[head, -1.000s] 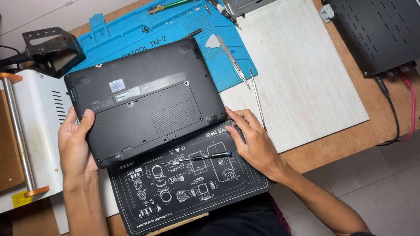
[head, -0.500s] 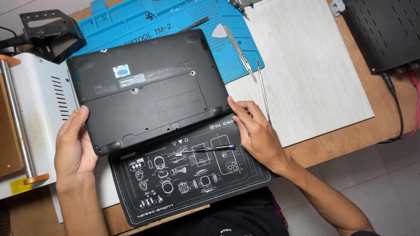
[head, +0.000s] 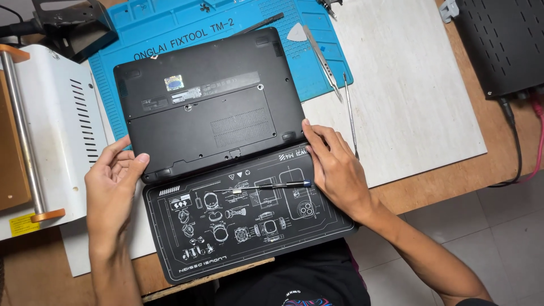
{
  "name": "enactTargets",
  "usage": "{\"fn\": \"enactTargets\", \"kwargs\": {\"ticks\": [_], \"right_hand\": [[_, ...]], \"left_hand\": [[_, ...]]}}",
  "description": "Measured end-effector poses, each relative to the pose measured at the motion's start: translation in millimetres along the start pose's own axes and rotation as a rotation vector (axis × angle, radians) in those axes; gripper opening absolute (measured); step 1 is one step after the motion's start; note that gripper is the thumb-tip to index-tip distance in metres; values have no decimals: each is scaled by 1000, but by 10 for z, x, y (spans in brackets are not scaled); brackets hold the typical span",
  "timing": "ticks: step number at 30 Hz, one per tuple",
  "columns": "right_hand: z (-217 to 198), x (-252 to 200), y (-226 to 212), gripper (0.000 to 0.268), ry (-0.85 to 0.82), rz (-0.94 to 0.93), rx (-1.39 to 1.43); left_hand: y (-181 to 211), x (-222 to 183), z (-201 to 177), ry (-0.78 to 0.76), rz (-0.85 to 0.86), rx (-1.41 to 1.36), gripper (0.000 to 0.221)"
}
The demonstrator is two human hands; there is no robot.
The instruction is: Reassembling a laptop by connecting internal ribbon cables and snapping the bottom cover back onto the chassis.
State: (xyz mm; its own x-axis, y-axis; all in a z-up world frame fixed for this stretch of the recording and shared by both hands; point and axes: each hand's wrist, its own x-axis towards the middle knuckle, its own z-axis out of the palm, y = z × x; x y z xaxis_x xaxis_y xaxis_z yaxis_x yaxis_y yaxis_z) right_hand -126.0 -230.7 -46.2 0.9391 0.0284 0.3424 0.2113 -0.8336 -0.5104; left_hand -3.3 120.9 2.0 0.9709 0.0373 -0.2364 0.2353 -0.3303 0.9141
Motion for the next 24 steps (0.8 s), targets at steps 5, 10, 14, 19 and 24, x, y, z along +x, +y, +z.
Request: {"fn": "enactTargets", "kwargs": {"ticks": [5, 10, 14, 19, 24], "right_hand": [[-31, 44, -13, 53, -10, -13, -11], [-50, 65, -60, 49, -18, -16, -56], [-62, 107, -130, 36, 4, 59, -35], [-83, 136, -179, 34, 4, 63, -20], [-60, 129, -162, 34, 13, 61, -41]], "left_hand": [[83, -83, -23, -31, -44, 98, 48], [5, -106, -47, -72, -38, 65, 42], [-353, 45, -55, -59, 192, 238, 41], [-165, -93, -32, -44, 183, 363, 42], [-181, -126, -2, -70, 141, 370, 41]]}}
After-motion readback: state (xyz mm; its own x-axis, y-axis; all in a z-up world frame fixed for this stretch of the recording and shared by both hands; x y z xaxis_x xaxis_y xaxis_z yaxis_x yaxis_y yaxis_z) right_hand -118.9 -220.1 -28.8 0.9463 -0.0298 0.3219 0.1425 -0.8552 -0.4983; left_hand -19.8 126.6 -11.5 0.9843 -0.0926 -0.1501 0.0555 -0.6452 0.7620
